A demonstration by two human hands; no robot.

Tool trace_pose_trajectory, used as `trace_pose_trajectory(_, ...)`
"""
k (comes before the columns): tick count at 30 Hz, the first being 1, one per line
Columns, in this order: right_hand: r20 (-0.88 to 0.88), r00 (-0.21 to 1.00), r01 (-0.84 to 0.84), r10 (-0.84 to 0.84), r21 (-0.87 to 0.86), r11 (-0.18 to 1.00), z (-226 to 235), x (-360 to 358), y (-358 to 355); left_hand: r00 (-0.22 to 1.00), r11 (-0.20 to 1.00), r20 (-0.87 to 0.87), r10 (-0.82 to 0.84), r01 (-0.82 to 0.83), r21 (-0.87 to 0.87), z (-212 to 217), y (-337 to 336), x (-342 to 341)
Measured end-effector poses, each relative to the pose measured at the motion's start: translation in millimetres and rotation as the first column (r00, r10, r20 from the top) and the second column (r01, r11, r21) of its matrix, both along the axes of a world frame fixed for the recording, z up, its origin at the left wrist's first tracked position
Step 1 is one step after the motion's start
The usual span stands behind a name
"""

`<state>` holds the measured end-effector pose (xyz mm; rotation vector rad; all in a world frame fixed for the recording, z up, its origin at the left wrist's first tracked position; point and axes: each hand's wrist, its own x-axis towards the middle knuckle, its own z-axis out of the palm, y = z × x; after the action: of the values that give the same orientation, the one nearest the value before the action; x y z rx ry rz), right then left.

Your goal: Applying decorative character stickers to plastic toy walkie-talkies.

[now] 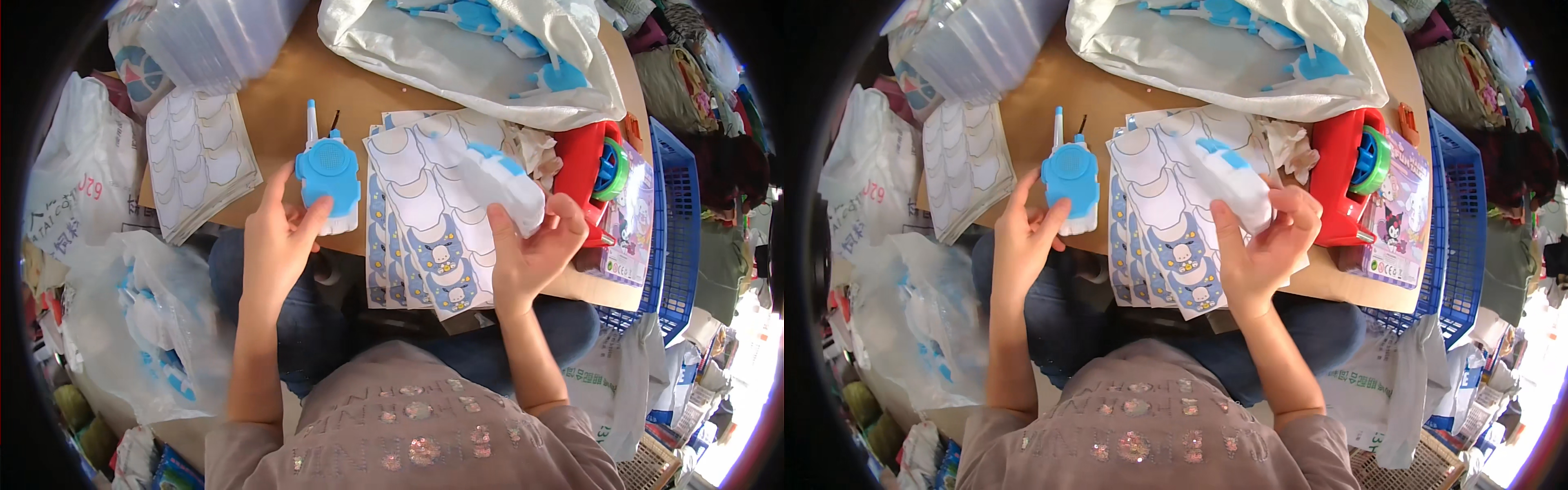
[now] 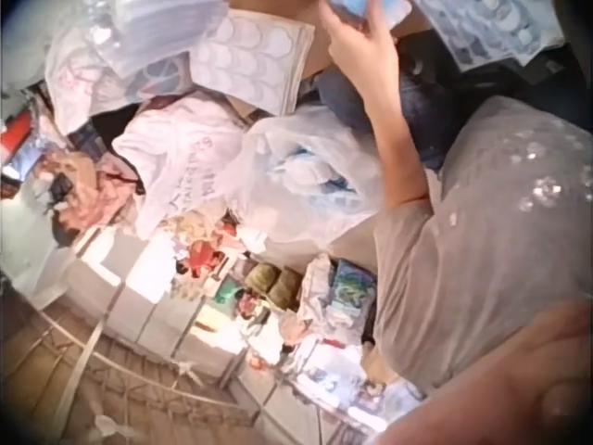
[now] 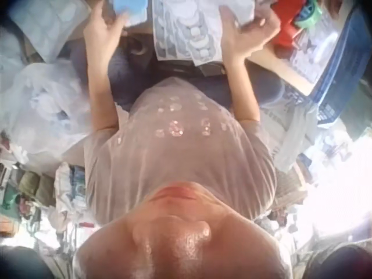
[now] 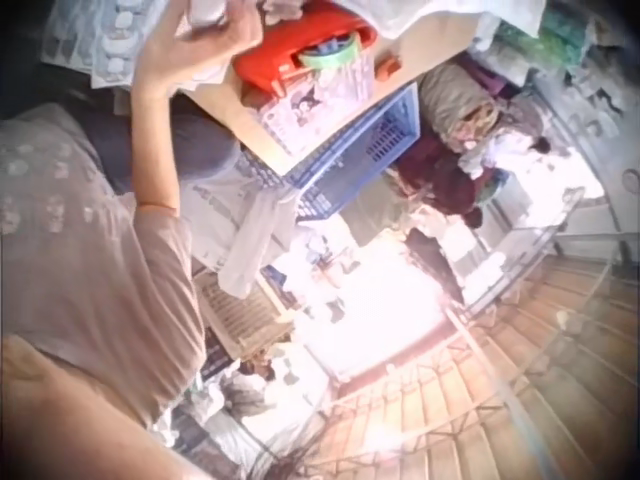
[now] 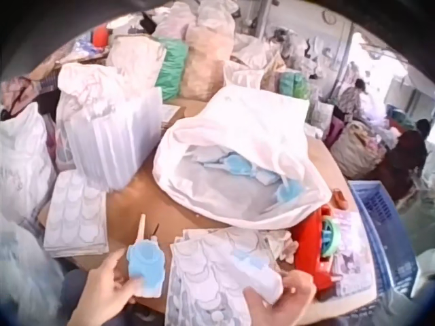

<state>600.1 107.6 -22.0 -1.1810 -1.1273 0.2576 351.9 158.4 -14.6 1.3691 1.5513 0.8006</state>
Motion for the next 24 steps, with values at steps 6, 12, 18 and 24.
trace_pose_trajectory(6,0.527,0.785,-0.389,0.326,0.009,0.921,-5.5,-18.0,41.7,0.994,1.0,-0.106,-0.009,0.01,0.009,3.8,1.0,0.6)
trace_pose_trajectory(12,0.468,0.542,-0.591,0.698,-0.378,0.712,-15.7,-26.4,43.4,0.942,0.985,-0.33,-0.054,0.104,0.135,2.1,-1.5,-0.7)
trace_pose_trajectory(18,0.513,0.672,-0.378,0.534,-0.383,0.843,-1.5,12.1,2.9,0.98,0.884,-0.191,0.055,0.042,0.465,11.4,-22.9,3.1)
trace_pose_trajectory(24,0.63,0.59,-0.004,0.505,-0.623,0.782,-1.3,35.1,-28.0,0.89,0.652,-0.304,-0.339,0.455,0.606,-2.2,-48.9,37.1)
